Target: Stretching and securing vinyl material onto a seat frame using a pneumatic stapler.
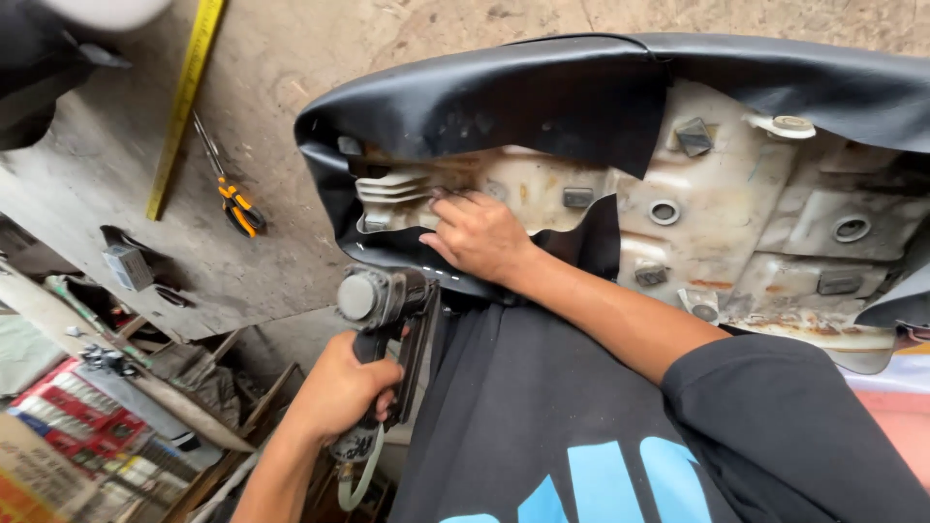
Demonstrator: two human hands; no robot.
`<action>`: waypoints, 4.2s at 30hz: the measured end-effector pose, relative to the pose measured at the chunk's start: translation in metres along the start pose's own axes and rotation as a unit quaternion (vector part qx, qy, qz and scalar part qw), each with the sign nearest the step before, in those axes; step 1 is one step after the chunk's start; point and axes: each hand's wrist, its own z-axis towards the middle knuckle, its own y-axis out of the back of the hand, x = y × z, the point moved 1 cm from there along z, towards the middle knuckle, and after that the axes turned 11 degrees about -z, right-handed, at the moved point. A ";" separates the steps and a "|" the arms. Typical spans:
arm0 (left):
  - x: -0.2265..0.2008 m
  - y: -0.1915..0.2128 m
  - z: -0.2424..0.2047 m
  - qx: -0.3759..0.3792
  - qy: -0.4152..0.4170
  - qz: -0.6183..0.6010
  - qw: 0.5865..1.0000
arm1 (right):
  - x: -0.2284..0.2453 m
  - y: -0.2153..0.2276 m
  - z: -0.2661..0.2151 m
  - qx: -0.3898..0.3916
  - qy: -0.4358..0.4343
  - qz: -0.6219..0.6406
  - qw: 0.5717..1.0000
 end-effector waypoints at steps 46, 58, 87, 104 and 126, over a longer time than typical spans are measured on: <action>0.185 0.050 0.063 0.011 -0.178 0.042 0.983 | -0.034 0.071 -0.071 0.057 0.134 -0.102 0.984; 0.054 -0.031 -0.006 -0.022 -0.093 0.068 0.993 | -0.041 0.073 -0.071 -0.013 0.037 -0.054 0.998; -0.047 -0.105 0.010 -0.038 0.010 0.104 0.994 | -0.046 0.058 -0.070 -0.098 -0.082 0.043 0.991; -0.039 -0.115 0.016 -0.015 0.020 0.103 0.994 | -0.050 0.055 -0.070 -0.088 -0.077 0.037 0.992; 0.020 -0.076 -0.028 0.047 -0.050 0.062 0.996 | -0.045 0.074 -0.071 0.015 -0.008 0.004 1.000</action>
